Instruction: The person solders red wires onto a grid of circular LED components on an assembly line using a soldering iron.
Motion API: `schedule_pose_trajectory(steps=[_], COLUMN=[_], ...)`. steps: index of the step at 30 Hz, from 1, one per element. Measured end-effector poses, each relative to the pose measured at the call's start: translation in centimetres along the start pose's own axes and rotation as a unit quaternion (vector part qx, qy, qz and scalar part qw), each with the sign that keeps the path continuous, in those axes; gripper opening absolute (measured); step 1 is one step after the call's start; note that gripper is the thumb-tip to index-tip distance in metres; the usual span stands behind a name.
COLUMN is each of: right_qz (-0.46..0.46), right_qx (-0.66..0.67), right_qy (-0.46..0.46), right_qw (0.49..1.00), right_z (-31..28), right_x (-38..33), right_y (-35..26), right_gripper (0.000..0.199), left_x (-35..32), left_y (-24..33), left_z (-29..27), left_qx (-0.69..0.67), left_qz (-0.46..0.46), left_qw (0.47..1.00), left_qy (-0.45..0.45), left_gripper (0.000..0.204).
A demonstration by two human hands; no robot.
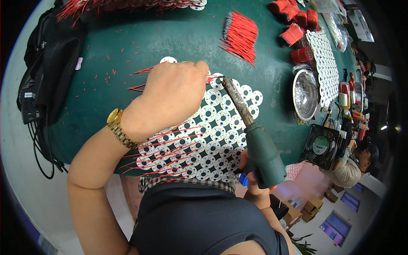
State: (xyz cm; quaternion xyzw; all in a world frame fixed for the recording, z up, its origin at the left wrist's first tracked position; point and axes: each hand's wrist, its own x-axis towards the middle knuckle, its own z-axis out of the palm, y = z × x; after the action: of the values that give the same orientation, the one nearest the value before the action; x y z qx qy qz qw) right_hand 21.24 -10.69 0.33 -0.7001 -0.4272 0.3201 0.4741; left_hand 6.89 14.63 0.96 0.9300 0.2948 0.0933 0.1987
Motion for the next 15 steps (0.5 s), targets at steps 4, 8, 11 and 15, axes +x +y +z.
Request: schedule_pose_trajectory(steps=[4, 8, 11, 15], right_qz=[0.039, 0.035, 0.048, 0.144], right_qx=[0.089, 0.208, 0.208, 0.13], right_qy=[0.001, 0.008, 0.001, -0.001], right_qw=[0.995, 0.977, 0.977, 0.981], right_z=[0.1, 0.6, 0.5, 0.4], right_x=[0.3, 0.7, 0.9, 0.7], right_y=[-0.8, -1.6, -2.0, -2.5], right_gripper=[0.076, 0.068, 0.065, 0.095], left_x=[0.0, -0.1, 0.0, -0.1], left_y=[0.1, 0.1, 0.0, 0.0], left_z=[0.0, -0.1, 0.0, 0.2], left_qx=[0.008, 0.008, 0.014, 0.018], left_qz=[-0.01, -0.008, 0.0, 0.003], left_qw=[1.0, 1.0, 1.0, 1.0], left_qy=[-0.013, -0.014, -0.008, 0.001], left_gripper=[0.019, 0.019, 0.019, 0.019])
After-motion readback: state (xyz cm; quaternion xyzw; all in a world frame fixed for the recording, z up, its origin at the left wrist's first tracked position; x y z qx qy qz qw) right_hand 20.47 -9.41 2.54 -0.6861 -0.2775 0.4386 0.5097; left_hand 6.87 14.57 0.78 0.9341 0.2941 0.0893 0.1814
